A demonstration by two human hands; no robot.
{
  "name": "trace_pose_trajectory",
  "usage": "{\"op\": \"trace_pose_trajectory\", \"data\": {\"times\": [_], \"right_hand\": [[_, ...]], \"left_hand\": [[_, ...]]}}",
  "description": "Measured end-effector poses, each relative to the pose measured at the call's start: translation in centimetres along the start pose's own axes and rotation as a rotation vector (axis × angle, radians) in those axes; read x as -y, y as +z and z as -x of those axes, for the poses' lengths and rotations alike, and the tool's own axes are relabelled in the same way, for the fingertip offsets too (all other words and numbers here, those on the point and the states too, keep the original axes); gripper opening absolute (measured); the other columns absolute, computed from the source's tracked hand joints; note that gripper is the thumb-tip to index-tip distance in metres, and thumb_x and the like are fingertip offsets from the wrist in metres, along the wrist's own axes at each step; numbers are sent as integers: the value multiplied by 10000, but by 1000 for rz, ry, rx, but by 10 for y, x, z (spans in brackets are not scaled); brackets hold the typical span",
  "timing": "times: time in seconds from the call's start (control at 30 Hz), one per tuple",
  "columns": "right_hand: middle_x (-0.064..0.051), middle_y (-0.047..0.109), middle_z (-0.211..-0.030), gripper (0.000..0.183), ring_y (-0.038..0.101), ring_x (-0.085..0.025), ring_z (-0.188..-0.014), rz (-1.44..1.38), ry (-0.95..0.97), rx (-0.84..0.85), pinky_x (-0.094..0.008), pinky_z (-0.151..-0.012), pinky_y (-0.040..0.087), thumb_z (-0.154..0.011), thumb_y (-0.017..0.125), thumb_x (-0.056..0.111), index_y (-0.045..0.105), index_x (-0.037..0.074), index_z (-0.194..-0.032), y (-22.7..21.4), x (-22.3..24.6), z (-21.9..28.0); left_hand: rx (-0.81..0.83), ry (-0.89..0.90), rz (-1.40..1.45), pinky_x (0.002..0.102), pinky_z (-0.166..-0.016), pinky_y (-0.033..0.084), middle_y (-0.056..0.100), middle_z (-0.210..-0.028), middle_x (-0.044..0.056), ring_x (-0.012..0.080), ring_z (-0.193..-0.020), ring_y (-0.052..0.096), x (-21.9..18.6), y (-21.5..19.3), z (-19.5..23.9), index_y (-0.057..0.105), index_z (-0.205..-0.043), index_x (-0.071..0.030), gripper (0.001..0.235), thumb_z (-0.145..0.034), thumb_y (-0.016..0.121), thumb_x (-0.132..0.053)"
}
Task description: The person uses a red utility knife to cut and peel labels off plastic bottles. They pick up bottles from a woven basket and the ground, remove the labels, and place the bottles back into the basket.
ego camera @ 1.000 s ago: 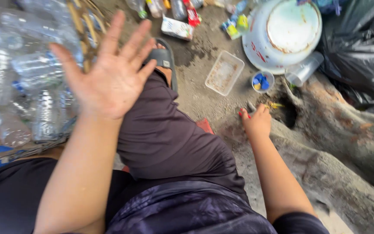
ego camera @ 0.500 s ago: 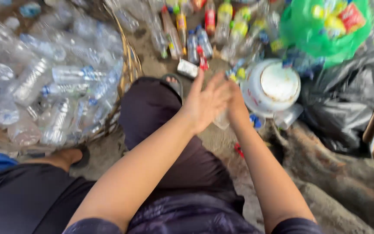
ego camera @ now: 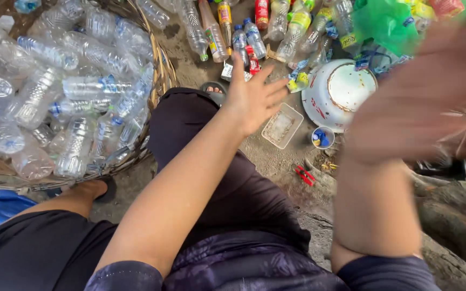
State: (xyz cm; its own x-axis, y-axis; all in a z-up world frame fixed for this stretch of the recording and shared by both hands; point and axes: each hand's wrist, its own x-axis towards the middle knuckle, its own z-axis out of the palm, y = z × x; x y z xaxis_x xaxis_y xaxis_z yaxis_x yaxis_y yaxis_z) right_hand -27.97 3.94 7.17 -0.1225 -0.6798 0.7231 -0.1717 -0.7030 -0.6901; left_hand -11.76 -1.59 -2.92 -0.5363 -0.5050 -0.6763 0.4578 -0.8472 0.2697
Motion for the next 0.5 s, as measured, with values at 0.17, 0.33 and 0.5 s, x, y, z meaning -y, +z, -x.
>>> {"op": "trace_pose_trajectory", "data": {"times": [0.17, 0.33, 0.5], "right_hand": [[-92, 131, -1717, 955, 247, -438, -1552, 690, 425, 1010, -545, -1178, 398, -795, 779, 115, 307, 240, -1616, 37, -87, 135], [-203, 257, -1666, 744, 408, -399, -1448, 935, 987, 864, -474, -1103, 432, -895, 675, 275, 376, 137, -1563, -132, -100, 335], [-94, 383, -1655, 682, 533, -339, -1356, 1196, 1353, 875, -471, -1053, 495, -885, 660, 325, 472, 142, -1514, -222, -55, 399]], "left_hand": [[640, 473, 219, 446, -902, 435, 698, -1143, 99, 226, -1125, 635, -92, -24, 71, 637, -878, -143, 688, -766, 444, -794], [56, 786, 207, 518, -1039, 471, 589, -1551, 251, 411, -1496, 520, -144, -100, 171, 591, -1384, -77, 866, -782, 320, -637], [-368, 1055, -555, 581, -1211, 99, 271, -1666, 275, 461, -1526, 114, -120, -210, 182, 282, -1569, -64, 1194, -719, 366, -898]]}}
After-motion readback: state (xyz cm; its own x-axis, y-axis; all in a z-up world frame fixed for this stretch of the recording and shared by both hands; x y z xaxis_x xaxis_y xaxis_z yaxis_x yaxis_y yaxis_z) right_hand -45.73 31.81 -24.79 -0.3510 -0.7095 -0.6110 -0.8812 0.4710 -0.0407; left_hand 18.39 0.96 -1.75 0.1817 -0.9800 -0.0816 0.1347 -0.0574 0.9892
